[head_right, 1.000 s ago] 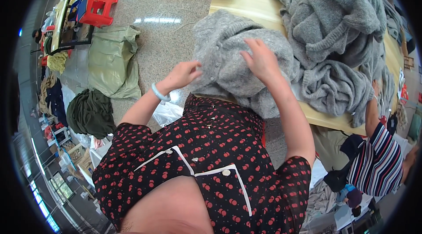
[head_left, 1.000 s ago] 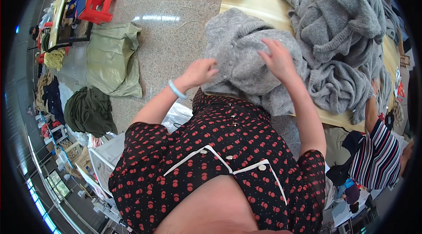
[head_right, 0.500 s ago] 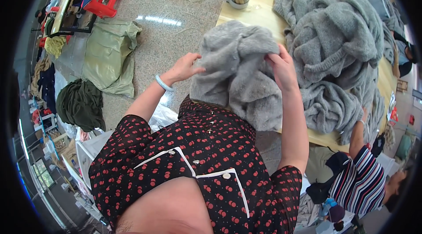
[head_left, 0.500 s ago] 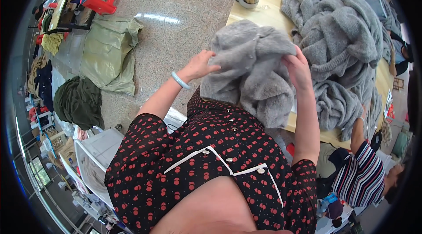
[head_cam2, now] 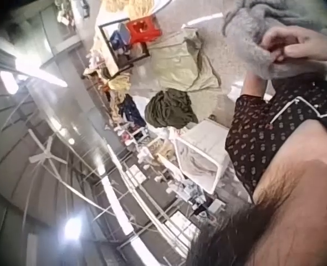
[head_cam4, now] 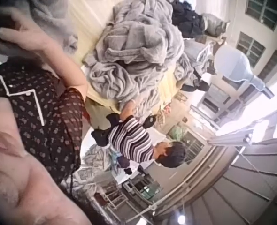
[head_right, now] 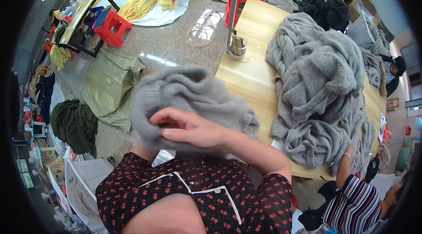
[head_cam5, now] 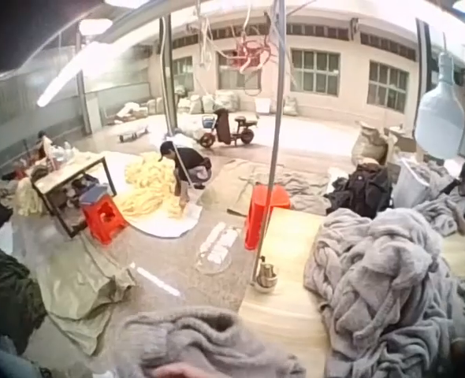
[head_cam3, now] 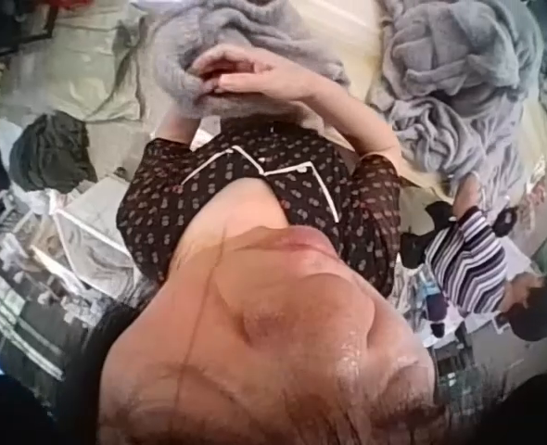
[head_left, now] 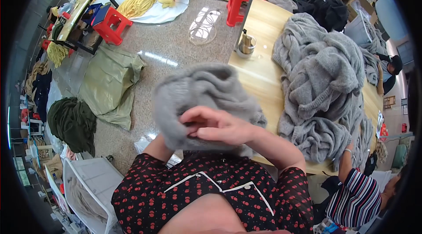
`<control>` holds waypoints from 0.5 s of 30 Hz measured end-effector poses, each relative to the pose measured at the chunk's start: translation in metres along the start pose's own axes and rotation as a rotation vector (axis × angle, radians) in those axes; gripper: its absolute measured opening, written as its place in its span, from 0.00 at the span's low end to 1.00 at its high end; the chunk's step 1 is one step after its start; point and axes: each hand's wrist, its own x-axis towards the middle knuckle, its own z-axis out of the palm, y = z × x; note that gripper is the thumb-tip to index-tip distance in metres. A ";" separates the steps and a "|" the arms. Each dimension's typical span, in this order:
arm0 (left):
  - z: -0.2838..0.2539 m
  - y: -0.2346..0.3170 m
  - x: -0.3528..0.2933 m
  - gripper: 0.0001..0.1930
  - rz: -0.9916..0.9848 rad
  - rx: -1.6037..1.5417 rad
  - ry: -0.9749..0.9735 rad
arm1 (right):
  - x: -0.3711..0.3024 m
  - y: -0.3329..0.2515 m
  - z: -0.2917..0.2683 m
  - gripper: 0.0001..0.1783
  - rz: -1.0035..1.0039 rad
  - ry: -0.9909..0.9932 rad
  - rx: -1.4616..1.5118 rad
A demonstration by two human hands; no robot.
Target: Inspect a knitted garment for loose threads or defects and manually remove them.
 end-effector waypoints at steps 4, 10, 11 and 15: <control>-0.073 0.006 -0.027 0.28 -0.161 0.425 -0.052 | -0.029 0.008 -0.052 0.22 0.062 0.227 -0.112; -0.138 -0.002 -0.078 0.23 -0.477 0.914 -0.329 | -0.108 0.090 -0.131 0.17 0.428 0.909 -0.383; -0.141 -0.008 -0.081 0.22 -0.534 1.016 -0.446 | -0.124 0.108 -0.136 0.17 0.438 0.932 -0.353; -0.141 -0.049 -0.081 0.21 -0.706 0.953 -0.620 | -0.171 0.170 -0.136 0.17 0.668 1.020 -0.519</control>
